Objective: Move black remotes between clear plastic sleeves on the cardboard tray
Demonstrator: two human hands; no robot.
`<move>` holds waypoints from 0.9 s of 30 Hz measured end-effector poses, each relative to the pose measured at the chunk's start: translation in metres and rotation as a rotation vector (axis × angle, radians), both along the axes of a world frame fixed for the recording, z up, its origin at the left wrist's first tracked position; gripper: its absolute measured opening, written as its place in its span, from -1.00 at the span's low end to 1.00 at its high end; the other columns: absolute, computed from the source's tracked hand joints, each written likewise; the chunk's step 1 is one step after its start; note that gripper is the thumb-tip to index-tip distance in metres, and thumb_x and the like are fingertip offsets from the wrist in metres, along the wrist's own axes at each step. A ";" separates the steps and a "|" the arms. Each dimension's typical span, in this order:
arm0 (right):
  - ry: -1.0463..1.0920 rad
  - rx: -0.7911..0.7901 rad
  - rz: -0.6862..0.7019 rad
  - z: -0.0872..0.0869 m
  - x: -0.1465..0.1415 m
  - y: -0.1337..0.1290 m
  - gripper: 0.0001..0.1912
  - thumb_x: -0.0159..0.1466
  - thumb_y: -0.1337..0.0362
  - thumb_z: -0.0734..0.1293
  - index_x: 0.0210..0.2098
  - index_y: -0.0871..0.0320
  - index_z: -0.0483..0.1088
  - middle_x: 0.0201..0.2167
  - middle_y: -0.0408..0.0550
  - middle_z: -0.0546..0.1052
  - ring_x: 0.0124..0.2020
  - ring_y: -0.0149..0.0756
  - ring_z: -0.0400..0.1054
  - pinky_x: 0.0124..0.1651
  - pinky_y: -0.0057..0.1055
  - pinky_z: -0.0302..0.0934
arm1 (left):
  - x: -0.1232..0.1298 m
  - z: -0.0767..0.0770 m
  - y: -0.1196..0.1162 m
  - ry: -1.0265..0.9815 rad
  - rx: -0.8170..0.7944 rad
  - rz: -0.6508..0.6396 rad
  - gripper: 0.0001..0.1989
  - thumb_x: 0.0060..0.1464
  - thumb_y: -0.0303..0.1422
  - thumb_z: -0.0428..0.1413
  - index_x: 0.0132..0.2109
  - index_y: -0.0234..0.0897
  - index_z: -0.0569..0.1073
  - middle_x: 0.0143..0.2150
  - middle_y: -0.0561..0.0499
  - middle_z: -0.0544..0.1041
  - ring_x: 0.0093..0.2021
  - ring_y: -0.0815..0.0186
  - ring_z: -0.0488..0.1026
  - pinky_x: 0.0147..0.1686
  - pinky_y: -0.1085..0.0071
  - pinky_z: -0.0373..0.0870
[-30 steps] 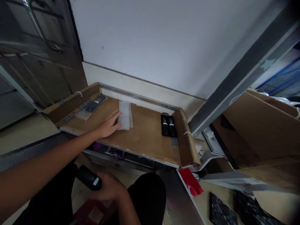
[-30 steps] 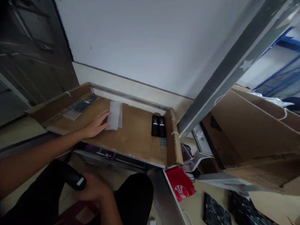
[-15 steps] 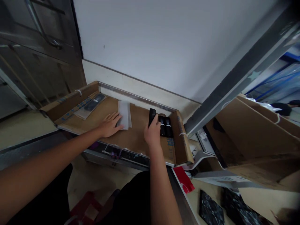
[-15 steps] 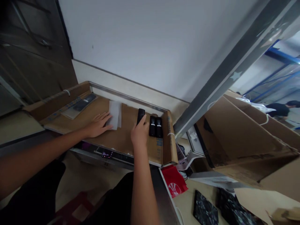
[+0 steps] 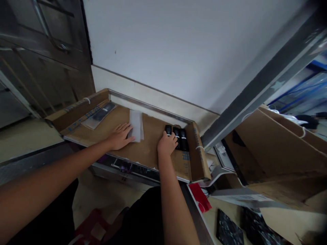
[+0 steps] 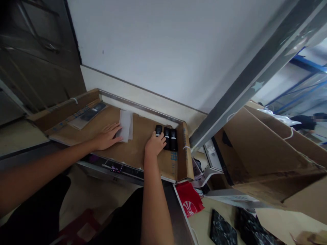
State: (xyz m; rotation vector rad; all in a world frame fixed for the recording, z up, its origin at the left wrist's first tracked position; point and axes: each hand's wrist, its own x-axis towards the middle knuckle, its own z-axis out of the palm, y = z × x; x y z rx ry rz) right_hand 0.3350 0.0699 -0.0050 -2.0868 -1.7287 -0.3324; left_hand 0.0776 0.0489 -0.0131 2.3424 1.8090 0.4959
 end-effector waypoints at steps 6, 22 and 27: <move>-0.007 0.031 -0.018 0.000 0.008 0.009 -0.63 0.40 0.39 0.14 -0.11 0.14 0.60 0.08 0.22 0.42 0.04 0.06 0.20 -0.06 -0.13 0.07 | 0.001 0.005 -0.002 0.011 -0.026 0.005 -0.25 0.29 0.08 -0.17 0.39 -0.37 0.19 0.49 -0.23 0.08 0.48 -0.01 -0.02 0.43 0.03 -0.11; 0.004 0.262 0.290 0.003 0.009 0.010 -0.81 0.29 0.36 0.26 -0.19 0.21 0.51 -0.14 0.13 0.49 -0.09 -0.06 0.22 -0.05 -0.20 0.03 | -0.002 -0.003 0.000 -0.271 0.111 -0.027 -0.42 0.28 -0.05 -0.07 0.31 -0.27 0.20 0.37 -0.24 0.25 0.39 0.06 0.17 0.38 0.08 0.09; -0.084 0.277 0.460 0.003 0.004 0.008 -0.87 0.31 0.35 0.26 -0.31 0.17 0.46 -0.31 0.03 0.46 -0.21 -0.14 0.21 -0.11 -0.28 0.04 | -0.021 0.015 0.019 -0.296 0.245 0.221 -0.49 0.24 -0.21 -0.02 0.25 -0.35 0.24 0.33 -0.28 0.27 0.37 0.06 0.17 0.36 0.11 0.10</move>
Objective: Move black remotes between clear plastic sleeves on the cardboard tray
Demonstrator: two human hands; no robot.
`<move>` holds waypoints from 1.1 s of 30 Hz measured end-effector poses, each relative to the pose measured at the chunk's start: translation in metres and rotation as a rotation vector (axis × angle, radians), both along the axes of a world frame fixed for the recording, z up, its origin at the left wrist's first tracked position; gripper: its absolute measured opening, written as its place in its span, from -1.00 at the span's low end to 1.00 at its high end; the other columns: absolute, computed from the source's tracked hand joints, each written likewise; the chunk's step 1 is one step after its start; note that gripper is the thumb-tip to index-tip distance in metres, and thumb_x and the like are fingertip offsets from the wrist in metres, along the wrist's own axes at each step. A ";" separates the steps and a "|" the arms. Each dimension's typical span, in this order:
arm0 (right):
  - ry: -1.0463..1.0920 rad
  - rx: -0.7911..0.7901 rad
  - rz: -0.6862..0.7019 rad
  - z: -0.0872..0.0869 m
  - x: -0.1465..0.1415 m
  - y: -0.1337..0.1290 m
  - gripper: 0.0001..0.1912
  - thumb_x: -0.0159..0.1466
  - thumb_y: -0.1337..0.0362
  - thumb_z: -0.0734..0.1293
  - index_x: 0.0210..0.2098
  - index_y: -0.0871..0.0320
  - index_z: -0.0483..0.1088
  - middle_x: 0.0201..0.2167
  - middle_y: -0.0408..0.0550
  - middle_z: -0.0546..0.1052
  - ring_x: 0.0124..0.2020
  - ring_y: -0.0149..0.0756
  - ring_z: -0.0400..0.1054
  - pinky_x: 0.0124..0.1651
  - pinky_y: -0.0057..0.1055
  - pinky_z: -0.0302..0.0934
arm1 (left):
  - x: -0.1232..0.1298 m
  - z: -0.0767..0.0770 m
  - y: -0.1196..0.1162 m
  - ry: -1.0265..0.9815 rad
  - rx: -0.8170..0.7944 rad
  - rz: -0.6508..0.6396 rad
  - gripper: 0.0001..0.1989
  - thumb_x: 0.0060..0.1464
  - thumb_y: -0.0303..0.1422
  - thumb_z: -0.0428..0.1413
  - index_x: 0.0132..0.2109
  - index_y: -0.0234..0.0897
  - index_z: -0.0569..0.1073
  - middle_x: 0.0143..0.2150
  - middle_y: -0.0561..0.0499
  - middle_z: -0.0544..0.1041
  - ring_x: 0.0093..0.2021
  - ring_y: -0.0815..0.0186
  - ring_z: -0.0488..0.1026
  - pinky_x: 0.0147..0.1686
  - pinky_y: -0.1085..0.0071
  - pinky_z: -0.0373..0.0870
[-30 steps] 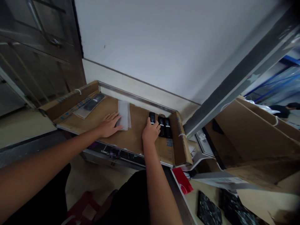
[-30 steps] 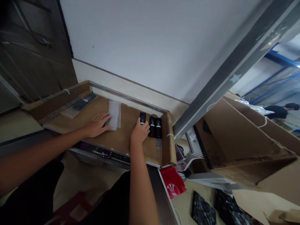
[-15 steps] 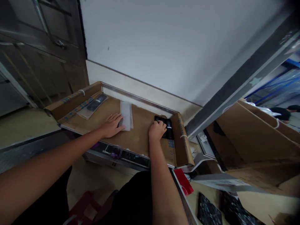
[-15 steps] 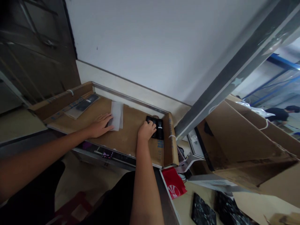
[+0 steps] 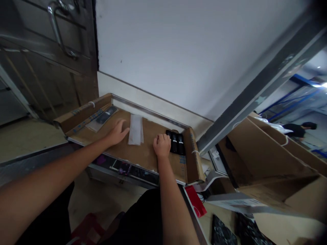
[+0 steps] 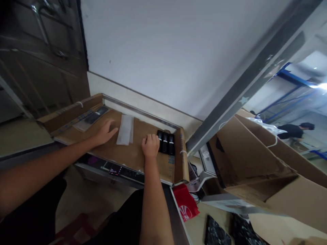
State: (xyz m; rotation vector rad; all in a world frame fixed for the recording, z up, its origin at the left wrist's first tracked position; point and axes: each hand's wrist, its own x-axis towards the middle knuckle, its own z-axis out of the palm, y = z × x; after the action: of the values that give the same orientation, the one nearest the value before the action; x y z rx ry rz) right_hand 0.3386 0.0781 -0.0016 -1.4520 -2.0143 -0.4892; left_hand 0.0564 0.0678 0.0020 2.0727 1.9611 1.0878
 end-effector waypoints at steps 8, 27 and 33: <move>0.020 0.018 -0.024 -0.002 0.003 -0.011 -0.88 0.28 0.39 0.26 -0.37 0.16 0.40 -0.36 0.01 0.45 -0.25 -0.16 0.23 -0.12 -0.30 0.05 | -0.077 0.049 0.023 0.216 -0.475 0.361 -0.27 0.02 -0.28 0.25 0.25 -0.53 0.19 0.26 -0.48 0.30 0.21 -0.19 0.30 0.10 0.01 0.31; 1.023 -0.769 0.439 0.022 -0.085 -0.154 -0.68 0.34 0.04 0.29 -0.08 0.14 0.45 -0.35 -0.09 0.54 -0.34 -0.31 0.39 -0.22 -0.40 0.25 | -0.032 0.010 -0.166 -0.352 -0.400 -0.068 -0.52 -0.05 -0.10 0.10 0.01 -0.17 0.53 -0.12 -0.06 0.65 -0.02 -0.04 0.55 0.04 0.08 0.48; 1.651 -1.261 0.241 -0.025 -0.150 -0.248 -0.45 -0.11 0.03 0.59 -0.23 0.14 0.40 -0.37 -0.08 0.58 -0.36 -0.24 0.46 -0.23 -0.34 0.34 | 0.024 -0.046 -0.282 -0.481 -0.491 -0.155 -0.49 -0.13 0.02 0.20 0.04 0.16 0.57 -0.04 0.00 0.65 0.03 -0.14 0.56 0.02 -0.04 0.55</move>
State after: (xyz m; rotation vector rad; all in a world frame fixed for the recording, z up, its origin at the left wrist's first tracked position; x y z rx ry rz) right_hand 0.1890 -0.1703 -0.0262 -1.2162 -0.8234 1.7876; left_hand 0.0802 -0.2144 -0.0436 1.5065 1.5964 0.8572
